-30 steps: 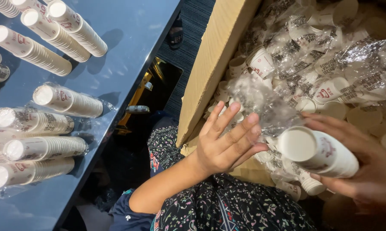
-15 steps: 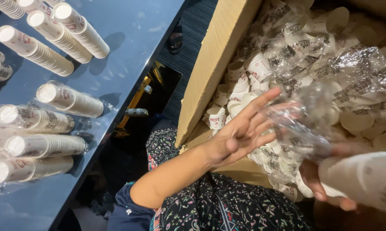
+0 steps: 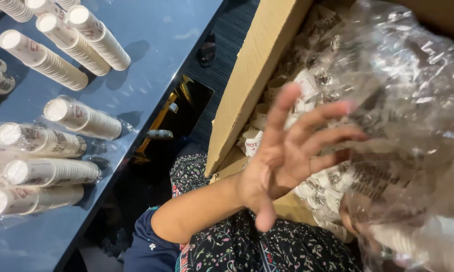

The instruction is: The recorder is seen counting and packaging stacks of small paper cups into plastic bags.

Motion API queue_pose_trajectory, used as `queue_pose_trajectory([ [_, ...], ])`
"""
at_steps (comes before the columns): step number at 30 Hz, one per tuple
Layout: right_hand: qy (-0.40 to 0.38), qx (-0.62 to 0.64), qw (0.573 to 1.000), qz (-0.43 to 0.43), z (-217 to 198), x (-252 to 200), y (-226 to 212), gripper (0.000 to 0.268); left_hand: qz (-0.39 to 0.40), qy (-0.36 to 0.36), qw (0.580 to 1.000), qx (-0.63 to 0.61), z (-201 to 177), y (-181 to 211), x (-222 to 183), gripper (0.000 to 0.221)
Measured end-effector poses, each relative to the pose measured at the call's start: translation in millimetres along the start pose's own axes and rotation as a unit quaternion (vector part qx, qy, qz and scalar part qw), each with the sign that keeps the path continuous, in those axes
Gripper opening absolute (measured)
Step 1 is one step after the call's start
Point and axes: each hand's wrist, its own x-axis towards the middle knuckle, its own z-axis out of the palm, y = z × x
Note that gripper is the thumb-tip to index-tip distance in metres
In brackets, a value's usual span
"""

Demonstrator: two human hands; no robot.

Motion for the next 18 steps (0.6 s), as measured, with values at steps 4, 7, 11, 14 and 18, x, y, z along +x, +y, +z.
queue_pose_trajectory([
  [4,-0.01,0.063,0.998,-0.005,57.9,56.1,23.6,0.096,0.073,0.143,0.987,-0.003,-7.9,-2.6,-7.3,0.145],
  [7,-0.026,0.107,0.994,-0.012,90.3,100.0,38.8,0.096,0.0,0.057,0.993,-0.105,-16.6,4.8,-3.7,0.137],
  [11,-0.044,0.165,0.985,-0.012,118.8,137.5,51.5,0.096,0.054,0.082,0.994,-0.043,-28.6,19.1,-7.8,0.114],
  [14,-0.07,0.2,0.977,-0.024,114.7,162.0,57.6,0.096,0.045,0.156,0.981,-0.107,-37.9,25.5,-7.2,0.102],
  [18,-0.018,0.206,0.977,-0.058,114.3,170.2,67.2,0.101,0.025,0.196,0.905,-0.376,-48.5,6.1,-18.4,0.084],
])
